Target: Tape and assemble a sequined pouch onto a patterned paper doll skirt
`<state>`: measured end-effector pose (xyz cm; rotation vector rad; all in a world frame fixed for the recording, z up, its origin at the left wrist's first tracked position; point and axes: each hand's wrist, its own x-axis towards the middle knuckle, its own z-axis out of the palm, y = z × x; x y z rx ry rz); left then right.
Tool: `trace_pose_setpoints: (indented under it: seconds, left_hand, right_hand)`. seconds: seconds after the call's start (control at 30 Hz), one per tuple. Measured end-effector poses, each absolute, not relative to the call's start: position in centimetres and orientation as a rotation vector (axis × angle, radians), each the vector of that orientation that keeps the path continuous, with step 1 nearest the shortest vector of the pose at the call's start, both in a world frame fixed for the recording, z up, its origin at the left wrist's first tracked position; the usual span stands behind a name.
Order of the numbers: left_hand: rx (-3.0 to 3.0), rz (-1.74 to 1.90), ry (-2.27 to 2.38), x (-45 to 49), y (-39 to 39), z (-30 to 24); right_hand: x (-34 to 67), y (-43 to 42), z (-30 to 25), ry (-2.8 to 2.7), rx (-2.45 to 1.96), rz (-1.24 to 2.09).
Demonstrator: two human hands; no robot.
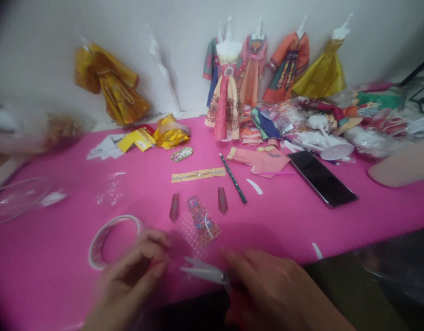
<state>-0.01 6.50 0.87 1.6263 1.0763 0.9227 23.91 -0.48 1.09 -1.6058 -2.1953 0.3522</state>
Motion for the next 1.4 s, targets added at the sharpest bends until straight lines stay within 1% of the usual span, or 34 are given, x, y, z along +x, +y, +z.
trace_pose_setpoints:
  seconds: [0.03,0.07,0.17,0.27,0.37,0.47,0.57,0.7,0.8,0.87,0.9,0.97,1.03,1.13,1.4]
  left_hand:
    - [1.621,0.943,1.097,-0.1,6.5,0.7]
    - [1.613,0.953,1.108,-0.2,6.5,0.5]
    - [1.582,0.931,1.112,-0.2,6.5,-0.1]
    - [1.532,0.886,1.097,0.1,6.5,-0.5]
    - [1.361,0.796,1.094,0.4,6.3,-0.8]
    - [1.049,0.668,1.03,0.7,6.1,-1.1]
    - [0.82,0.595,0.921,1.0,5.9,-1.2]
    - [0.778,0.551,0.851,1.4,5.8,-1.2]
    - [0.844,0.523,0.84,1.3,5.9,-1.4]
    - [0.92,0.513,0.836,1.3,5.9,-1.7]
    - [0.966,0.508,0.832,1.3,5.9,-1.9]
    - [1.044,0.489,0.837,1.4,5.9,-2.0]
    - [1.109,0.476,0.843,1.7,5.8,-1.9]
    - [1.206,0.486,0.845,2.1,5.7,-1.6]
    - [1.329,0.534,0.842,2.6,5.7,-1.3]
  right_hand:
    - [24.6,-0.5,0.9,-2.174,-1.697,0.415]
    - [25.6,-0.4,0.6,-2.103,-1.838,0.383]
    - [29.0,-0.1,-0.7,-1.937,-2.062,0.125]
    - [31.5,0.8,-1.7,-1.859,-2.148,-0.005]
    - [31.9,1.9,-2.2,-1.825,-2.204,-0.098]
    - [31.4,2.8,-2.3,-1.852,-2.251,-0.167]
    - [31.4,3.3,-2.6,-1.908,-2.263,-0.174]
    - [32.2,3.7,-2.9,-1.977,-2.23,-0.153]
    - [31.3,3.8,-2.1,-1.921,-2.195,-0.135]
    - [29.6,3.7,-0.9,-1.836,-2.109,-0.017]
    - [28.4,3.6,-0.2,-1.797,-2.023,0.097]
    - [25.9,3.4,1.3,-1.819,-1.778,0.527]
    - [23.7,3.3,2.3,-1.797,-1.603,0.811]
    - [22.2,3.3,2.6,-1.79,-1.468,0.964]
    - [22.3,3.5,1.9,-1.796,-1.458,1.096]
